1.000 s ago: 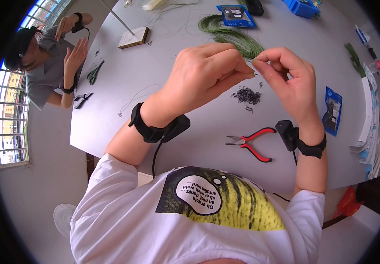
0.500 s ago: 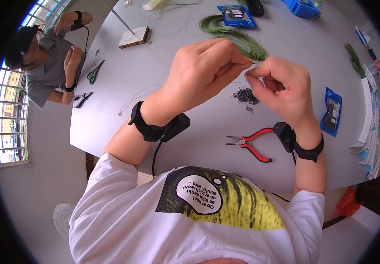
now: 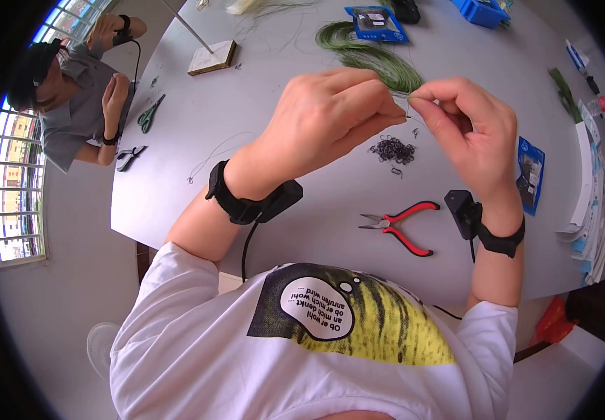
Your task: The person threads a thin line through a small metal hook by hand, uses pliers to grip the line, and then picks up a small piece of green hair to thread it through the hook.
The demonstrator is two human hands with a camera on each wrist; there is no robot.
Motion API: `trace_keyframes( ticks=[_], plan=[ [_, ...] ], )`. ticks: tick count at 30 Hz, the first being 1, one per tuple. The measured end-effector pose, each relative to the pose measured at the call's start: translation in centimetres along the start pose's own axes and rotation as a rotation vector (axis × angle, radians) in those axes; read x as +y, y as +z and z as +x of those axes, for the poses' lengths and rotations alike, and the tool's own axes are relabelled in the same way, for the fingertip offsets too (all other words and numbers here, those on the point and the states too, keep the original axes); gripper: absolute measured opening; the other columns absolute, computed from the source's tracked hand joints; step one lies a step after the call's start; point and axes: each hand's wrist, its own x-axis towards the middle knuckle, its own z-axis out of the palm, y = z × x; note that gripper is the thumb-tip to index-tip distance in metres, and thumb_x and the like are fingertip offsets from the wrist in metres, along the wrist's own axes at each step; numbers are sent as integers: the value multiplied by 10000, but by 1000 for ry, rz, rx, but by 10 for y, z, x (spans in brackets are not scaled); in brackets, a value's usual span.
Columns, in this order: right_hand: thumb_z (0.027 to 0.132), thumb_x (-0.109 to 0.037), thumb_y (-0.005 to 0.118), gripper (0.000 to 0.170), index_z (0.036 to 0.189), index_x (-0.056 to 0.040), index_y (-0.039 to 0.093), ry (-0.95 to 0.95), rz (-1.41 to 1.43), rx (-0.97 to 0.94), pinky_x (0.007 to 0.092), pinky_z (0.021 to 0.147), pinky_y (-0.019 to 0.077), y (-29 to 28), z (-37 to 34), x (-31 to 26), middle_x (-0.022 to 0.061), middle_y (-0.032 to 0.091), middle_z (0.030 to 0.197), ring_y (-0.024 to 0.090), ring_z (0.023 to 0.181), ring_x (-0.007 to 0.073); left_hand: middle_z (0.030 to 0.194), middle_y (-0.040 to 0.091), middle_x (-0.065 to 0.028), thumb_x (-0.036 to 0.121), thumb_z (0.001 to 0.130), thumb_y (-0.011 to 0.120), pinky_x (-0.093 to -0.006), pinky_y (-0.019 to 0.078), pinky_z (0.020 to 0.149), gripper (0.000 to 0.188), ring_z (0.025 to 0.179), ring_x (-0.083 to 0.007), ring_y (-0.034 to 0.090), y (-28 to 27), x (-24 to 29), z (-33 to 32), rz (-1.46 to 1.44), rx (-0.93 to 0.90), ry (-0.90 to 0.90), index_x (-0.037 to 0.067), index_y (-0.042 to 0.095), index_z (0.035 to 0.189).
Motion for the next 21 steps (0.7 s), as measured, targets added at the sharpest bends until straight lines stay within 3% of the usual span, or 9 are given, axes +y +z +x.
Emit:
trace_keyframes(
  ticks=[6,9,13,16,21],
  plan=[
    [870,-21,695,50,863,-15,646,138,188,-48,188,498,341,8,-2,17,-32,520,590,436,533,14,647,523,-34,32,747,788,-302,379,471,152,539,-177,506,1,1,0,2,6,6,35,653,817],
    [871,-35,697,63,860,-7,642,251,317,-69,180,503,322,13,-5,19,-47,484,580,414,542,7,644,514,-37,14,753,782,-296,377,469,156,526,-171,498,0,0,0,7,38,14,30,650,836],
    [841,-38,716,73,850,-26,645,264,306,-119,183,494,310,11,-7,16,-49,466,569,403,532,14,655,503,-43,-17,772,761,-286,372,470,150,519,-159,488,1,0,-1,5,79,-23,24,644,858],
    [773,-14,734,116,826,-51,637,176,174,-150,211,470,325,11,-8,11,-29,480,573,416,505,45,658,492,-45,-34,783,745,-282,370,472,137,515,-151,480,0,2,0,21,72,-25,20,641,852],
    [698,26,721,173,793,-78,620,-205,-93,-89,275,456,393,9,-3,0,27,564,626,500,487,153,660,500,-50,-32,770,733,-298,381,466,140,527,-186,500,2,-1,-1,54,60,5,26,638,854]
  ],
)
